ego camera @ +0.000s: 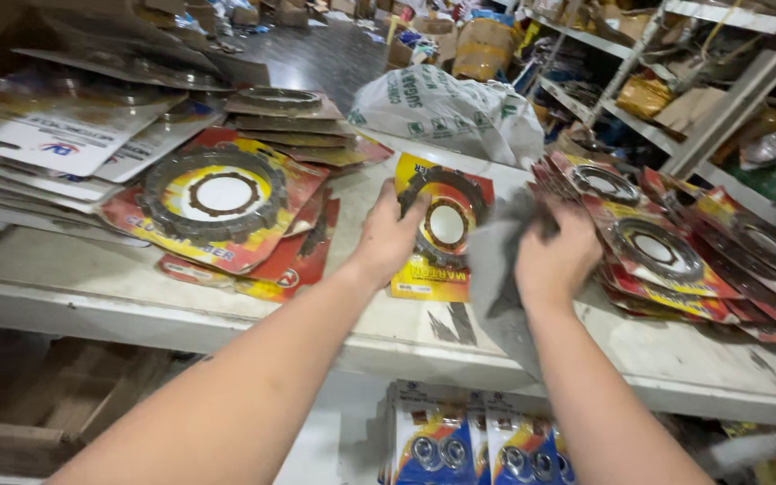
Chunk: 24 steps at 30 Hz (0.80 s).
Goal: The person wipes the plastic packaging of clutch fiber parts with a gray cloth on a cluttered workbench. They handle multiple packages one at a time, wiping each surface and placing them back on the bench.
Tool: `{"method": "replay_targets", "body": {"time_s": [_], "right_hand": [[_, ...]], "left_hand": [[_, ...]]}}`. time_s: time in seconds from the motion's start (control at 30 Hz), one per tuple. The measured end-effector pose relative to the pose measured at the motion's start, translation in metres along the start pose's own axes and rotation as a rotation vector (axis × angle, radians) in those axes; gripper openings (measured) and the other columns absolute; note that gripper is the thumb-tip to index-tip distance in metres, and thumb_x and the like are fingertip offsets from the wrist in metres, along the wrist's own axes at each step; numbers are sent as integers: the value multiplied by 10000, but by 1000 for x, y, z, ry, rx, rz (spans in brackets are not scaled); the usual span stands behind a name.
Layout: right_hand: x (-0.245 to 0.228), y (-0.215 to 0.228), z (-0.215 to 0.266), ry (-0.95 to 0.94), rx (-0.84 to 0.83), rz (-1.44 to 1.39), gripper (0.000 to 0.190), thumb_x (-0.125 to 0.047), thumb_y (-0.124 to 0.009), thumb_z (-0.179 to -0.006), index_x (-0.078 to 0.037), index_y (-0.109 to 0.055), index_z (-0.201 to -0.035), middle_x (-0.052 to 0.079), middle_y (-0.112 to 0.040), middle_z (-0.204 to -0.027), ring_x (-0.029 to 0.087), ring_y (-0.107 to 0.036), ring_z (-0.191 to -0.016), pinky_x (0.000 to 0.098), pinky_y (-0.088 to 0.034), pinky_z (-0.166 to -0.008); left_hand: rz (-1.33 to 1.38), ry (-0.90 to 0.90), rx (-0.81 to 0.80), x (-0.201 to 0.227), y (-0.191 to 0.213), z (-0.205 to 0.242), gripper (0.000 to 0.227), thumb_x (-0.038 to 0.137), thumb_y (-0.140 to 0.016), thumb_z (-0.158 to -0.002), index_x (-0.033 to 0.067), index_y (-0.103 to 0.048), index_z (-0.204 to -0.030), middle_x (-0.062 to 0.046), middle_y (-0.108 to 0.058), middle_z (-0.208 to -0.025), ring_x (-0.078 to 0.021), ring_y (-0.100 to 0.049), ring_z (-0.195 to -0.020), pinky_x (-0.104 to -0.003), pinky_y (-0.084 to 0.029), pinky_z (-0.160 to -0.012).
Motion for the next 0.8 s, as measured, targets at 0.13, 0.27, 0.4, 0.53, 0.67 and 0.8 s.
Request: {"method": "replay_targets", "body": {"time_s": [0.13, 0.27, 0.4, 0.53, 0.67, 0.8], "right_hand": [[-42, -20, -21, -262, -133, -206, 277, -78, -666, -846, -53, -748, -1109, 171, -758, -988, 312, -755, -897, 410, -565, -855], [-98, -39, -9, -70, -379, -321, 247, -67, -673, -786, -53, -761, -1016, 167, -759, -1009, 342, -734, -967, 411, -560, -889], [-97, -27, 2, 187, -581, -302, 234, -123, -715, -780, -49, -767, -996, 175, -740, -1070, 387, -694, -1001, 434, -542, -892], [-52, -26, -7, 50, -764, -125, 276, -205, -747, -771, -108, -796, -1024, 170, -739, -1047, 370, -709, -966, 428, -553, -893], [-44, -45, -21, -62, -512, -42, 271, -157, -728, -783, -89, -799, -1036, 227, -722, -1047, 407, -691, -997, 460, -531, -902], [-75, -68, -13, -78, -499, -187, 288, -159, -732, -756, -62, -778, -1023, 195, -747, -1062, 380, -715, -1011, 432, -547, -929]], "left_hand": [[102, 33, -52, 4, -6, -1, 587, 417, -499, -1045, -8, -446, -1446, -236, -624, -1383, -325, -598, -1293, -392, -432, -1083], [94, 112, -46, 2, -2, 1, 627, 435, -463, -1028, 10, -417, -1486, -238, -600, -1388, -324, -576, -1296, -390, -436, -1069], [130, 125, 4, 0, 3, 2, 600, 426, -440, -1033, -18, -474, -1436, -269, -655, -1320, -371, -621, -1231, -408, -460, -1040], [39, 57, 17, 3, 2, 2, 572, 414, -482, -1045, -15, -461, -1423, -268, -621, -1348, -378, -583, -1281, -417, -434, -1060], [37, 102, -27, -1, -1, 1, 518, 399, -472, -1024, 2, -518, -1354, -262, -676, -1266, -391, -638, -1202, -439, -470, -1004], [56, 156, -15, -4, 4, -2, 501, 353, -451, -1023, 24, -477, -1400, -268, -657, -1271, -391, -629, -1204, -439, -470, -1002]]}}
Point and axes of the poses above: each hand's wrist, its own z-axis away from the middle knuckle, its own y-axis out of the back of the hand, x = y × z, the point moved 5 cm from there along -z, towards the middle knuckle
